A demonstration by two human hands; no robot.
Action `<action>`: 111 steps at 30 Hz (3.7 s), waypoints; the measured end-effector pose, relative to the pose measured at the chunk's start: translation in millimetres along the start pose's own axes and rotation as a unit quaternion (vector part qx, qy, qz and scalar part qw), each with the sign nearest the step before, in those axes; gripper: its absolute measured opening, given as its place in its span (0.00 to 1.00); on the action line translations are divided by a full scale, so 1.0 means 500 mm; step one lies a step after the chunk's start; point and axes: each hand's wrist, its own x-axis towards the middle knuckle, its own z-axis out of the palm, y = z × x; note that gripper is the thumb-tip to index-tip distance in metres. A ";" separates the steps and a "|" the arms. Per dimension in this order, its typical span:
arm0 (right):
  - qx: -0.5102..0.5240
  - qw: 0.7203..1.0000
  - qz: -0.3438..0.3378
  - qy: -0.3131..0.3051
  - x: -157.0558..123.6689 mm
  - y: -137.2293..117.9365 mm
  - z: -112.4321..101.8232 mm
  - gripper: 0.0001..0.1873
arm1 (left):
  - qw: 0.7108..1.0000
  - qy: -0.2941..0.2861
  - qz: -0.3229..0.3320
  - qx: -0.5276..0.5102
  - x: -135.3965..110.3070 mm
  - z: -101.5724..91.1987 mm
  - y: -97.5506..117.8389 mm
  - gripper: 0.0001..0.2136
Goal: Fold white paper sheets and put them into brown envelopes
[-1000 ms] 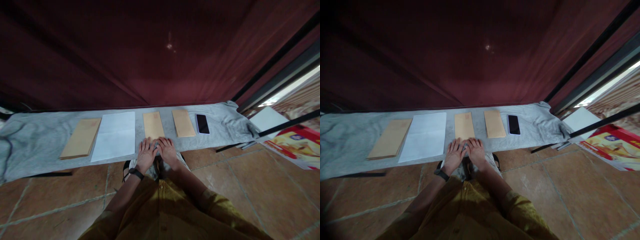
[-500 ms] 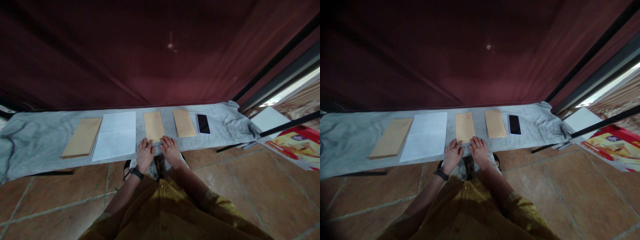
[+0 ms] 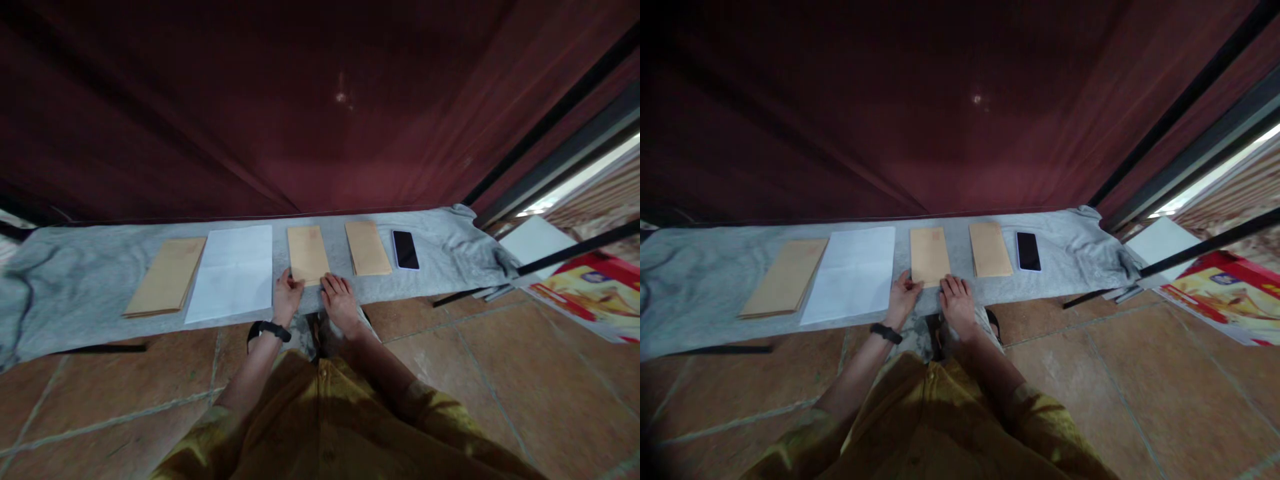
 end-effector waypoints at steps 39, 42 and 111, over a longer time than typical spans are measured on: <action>0.023 0.999 -0.024 -0.025 0.004 -0.017 -0.010 0.25 | 0.934 -0.021 -0.032 0.356 -0.035 -0.015 0.097 0.22; 0.026 0.999 -0.018 -0.019 0.001 -0.005 -0.011 0.25 | 0.927 -0.015 -0.024 0.373 -0.039 -0.015 0.092 0.20; 0.010 1.000 -0.014 -0.003 -0.012 0.014 -0.013 0.24 | 0.871 -0.078 0.210 0.437 -0.094 -0.066 -0.008 0.24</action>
